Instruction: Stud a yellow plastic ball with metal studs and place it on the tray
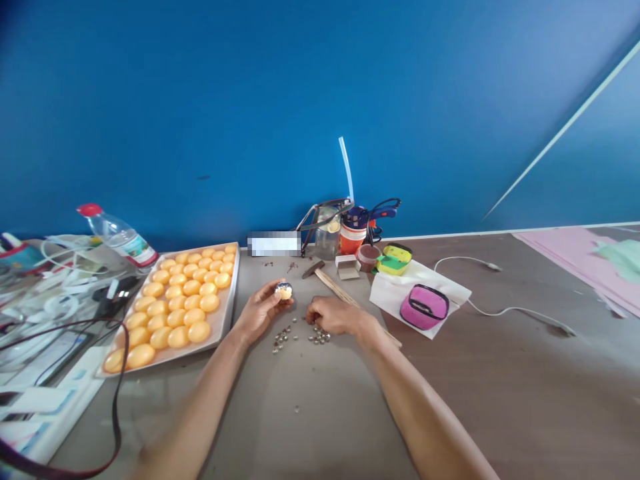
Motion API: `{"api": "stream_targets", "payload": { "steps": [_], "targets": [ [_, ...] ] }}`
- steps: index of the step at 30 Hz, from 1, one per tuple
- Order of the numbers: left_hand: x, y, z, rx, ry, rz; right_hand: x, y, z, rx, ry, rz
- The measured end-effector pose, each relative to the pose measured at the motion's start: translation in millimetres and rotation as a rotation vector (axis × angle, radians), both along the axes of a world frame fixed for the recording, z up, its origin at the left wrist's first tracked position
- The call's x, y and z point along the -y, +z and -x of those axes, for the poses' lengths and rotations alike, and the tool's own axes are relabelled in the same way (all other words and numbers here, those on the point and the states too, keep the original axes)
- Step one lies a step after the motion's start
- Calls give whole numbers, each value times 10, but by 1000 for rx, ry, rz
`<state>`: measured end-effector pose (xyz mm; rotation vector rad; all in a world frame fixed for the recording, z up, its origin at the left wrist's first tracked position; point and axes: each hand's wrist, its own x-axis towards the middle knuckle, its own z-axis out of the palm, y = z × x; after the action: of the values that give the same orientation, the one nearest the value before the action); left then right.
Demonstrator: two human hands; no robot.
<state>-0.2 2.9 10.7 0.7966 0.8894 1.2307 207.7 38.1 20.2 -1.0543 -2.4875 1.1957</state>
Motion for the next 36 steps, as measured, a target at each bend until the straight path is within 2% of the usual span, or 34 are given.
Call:
{"api": "stream_targets", "payload": {
  "steps": [3, 6, 11, 17, 26, 36],
  "targets": [
    [-3, 7, -5, -5, 3, 4, 0, -7, 4, -39, -30, 15],
    [-4, 20, -5, -9, 6, 7, -5, -7, 8, -137, -121, 72],
    [-9, 9, 1, -3, 1, 12, 9, 6, 100, -428, -327, 184],
    [1, 4, -10, 11, -34, -18, 80, 13, 275, -714, -434, 367],
    [50, 28, -14, -123, -91, -91, 108, -77, 365, -648, -491, 307],
    [38, -33, 0, -274, -76, -147, 147, -32, 380, -625, -532, 404]
  ]
}}
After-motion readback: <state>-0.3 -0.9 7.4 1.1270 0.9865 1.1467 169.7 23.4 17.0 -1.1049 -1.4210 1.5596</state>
